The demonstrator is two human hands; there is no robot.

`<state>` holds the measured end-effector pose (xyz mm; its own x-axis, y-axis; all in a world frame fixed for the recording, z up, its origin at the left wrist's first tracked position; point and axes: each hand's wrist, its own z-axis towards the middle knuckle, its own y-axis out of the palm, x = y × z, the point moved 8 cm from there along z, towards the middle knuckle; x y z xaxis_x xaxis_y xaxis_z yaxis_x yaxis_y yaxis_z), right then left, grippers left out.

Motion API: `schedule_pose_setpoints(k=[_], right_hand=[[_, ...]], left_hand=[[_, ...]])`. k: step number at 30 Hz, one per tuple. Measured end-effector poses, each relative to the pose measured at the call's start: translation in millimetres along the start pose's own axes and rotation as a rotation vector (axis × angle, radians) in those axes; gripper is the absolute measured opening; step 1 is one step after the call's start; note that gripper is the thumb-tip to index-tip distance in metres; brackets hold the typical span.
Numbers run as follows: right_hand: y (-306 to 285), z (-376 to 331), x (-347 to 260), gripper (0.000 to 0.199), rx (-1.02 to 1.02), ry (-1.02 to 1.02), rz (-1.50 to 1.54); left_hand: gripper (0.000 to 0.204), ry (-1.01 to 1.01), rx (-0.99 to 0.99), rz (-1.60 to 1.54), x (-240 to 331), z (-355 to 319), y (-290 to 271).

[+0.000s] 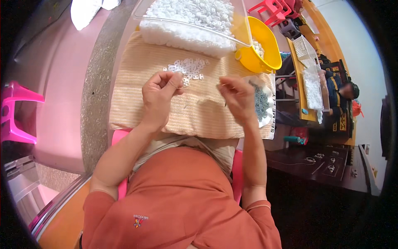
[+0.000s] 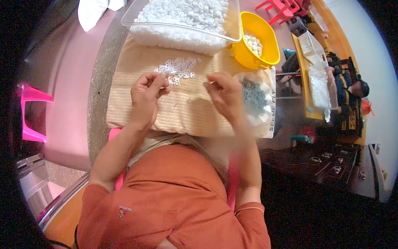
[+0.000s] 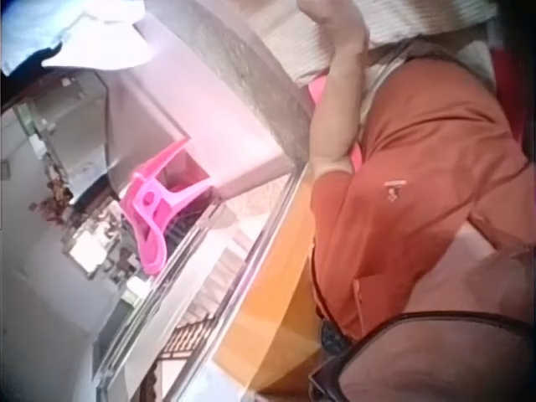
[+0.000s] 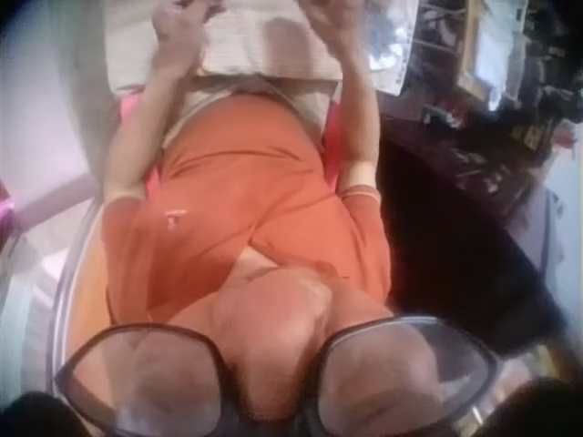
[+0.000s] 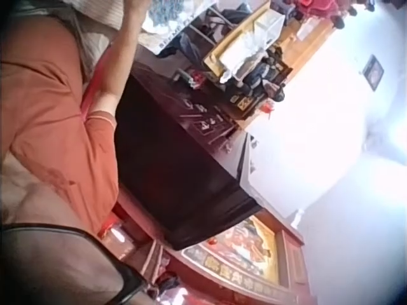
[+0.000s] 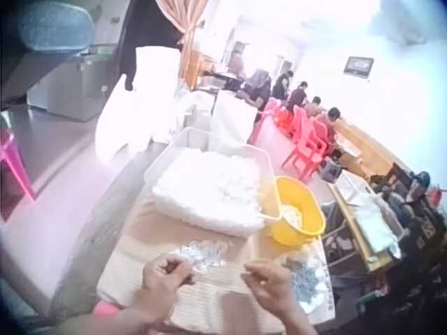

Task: The person is assembling small white plastic components by manually inserting small blue plastic parts into them.

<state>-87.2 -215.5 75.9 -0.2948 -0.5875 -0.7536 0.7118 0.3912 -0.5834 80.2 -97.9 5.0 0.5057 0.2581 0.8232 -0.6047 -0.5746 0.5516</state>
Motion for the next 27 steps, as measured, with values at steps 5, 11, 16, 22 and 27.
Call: schedule_pose_setpoints(k=[5,11,16,22,27], right_hand=[[33.9,-14.5,13.4,0.018,-0.189,-0.032,-0.114],[47.5,-15.8,5.6,0.017,-0.294,0.02,-0.215],[54.7,-22.6,-3.3,0.014,-0.382,-0.032,-0.297],[61.1,-25.0,-12.1,0.014,-0.407,-0.06,-0.354],[64.4,-26.3,-14.1,0.011,-0.37,-0.168,-0.399]], left_hand=[[0.014,0.055,0.083,-0.051,8.7,5.2,-9.5],[0.014,0.069,0.094,-0.067,10.4,8.1,-15.0],[0.013,0.055,0.085,-0.077,7.6,9.3,-14.9],[0.011,0.053,0.08,-0.059,7.3,11.0,-16.2],[0.011,0.05,0.082,-0.044,8.4,11.9,-18.5]])
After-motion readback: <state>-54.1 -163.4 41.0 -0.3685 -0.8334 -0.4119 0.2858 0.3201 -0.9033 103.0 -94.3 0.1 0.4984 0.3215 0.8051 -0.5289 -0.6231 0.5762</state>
